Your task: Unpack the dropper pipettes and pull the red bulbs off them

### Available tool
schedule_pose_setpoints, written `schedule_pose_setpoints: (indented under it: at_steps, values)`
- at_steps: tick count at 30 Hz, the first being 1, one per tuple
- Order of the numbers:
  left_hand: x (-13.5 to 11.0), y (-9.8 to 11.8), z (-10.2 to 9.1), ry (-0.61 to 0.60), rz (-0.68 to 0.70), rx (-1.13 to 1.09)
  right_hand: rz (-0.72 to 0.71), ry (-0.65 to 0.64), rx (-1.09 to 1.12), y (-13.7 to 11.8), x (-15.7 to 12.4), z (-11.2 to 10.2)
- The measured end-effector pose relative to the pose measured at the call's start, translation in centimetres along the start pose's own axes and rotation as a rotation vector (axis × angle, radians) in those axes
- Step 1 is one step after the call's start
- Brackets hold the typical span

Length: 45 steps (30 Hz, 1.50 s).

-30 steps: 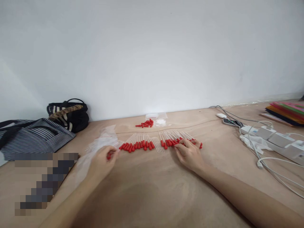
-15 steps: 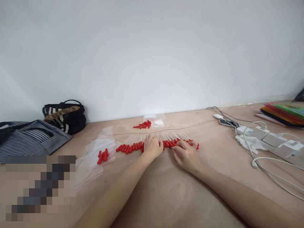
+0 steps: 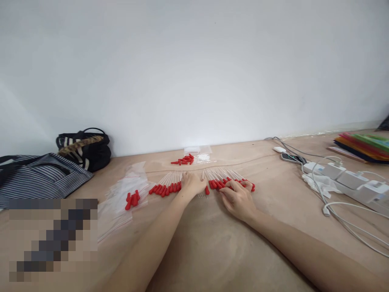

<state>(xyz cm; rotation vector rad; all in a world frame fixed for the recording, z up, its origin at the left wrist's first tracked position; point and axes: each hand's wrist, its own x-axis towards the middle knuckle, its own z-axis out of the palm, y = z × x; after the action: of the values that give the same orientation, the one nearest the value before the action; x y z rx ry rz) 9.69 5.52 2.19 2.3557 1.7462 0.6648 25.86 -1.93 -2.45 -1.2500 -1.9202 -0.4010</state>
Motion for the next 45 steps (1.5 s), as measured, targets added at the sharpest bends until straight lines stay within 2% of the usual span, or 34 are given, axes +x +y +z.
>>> schedule_pose_setpoints:
  at_steps: [3,5,6,9,12,14,19,21,24,27,33,40,43,45]
  values:
    - [-1.7,-0.7,-2.0,0.052,0.009,0.022,0.004,-0.009,0.019,0.0,0.0,0.0]
    - [-3.6,-1.2,-3.3,0.065,0.063,0.018,0.001,0.009,0.034,-0.2,0.0,-0.2]
    - [-4.7,-1.5,-3.8,0.058,0.113,0.008,-0.008,0.025,0.043,-0.5,0.0,-0.3]
    - [-8.0,-2.8,-4.4,0.012,0.408,-0.021,-0.112,0.039,0.071,-1.6,0.0,-0.7]
    - [-10.3,-4.1,-3.9,-0.008,0.526,0.011,-0.267,0.003,0.103,-2.8,0.0,-0.9]
    - [-11.0,-4.8,-3.5,0.007,0.529,0.042,-0.284,0.015,0.135,-3.4,-0.1,-0.8]
    - [-11.1,-5.2,-2.9,0.023,0.512,0.061,-0.168,0.168,0.11,-3.1,-0.1,-0.8]
    - [-11.0,-5.2,-2.7,0.015,0.511,0.03,-0.247,0.105,0.079,-2.9,0.0,-0.7]
    - [-11.0,-5.3,-2.0,0.01,0.509,-0.036,-0.381,-0.056,0.095,-3.2,0.0,-0.1]
    - [-11.0,-5.5,-1.5,0.014,0.507,-0.103,-0.409,-0.123,0.145,-3.7,0.0,0.7]
    - [-10.9,-5.5,-1.8,-0.026,0.511,-0.195,-0.436,-0.128,0.18,-4.1,0.2,0.9]
    - [-10.6,-4.9,-2.8,-0.129,0.414,-0.294,-0.447,-0.161,0.197,-4.3,0.5,0.6]
    - [-10.4,-5.9,-3.3,-0.079,0.371,-0.292,-0.403,-0.178,0.206,-3.3,0.2,0.4]
    - [-10.3,-6.8,-3.8,-0.021,0.317,-0.269,-0.319,-0.186,0.218,-2.3,0.1,0.3]
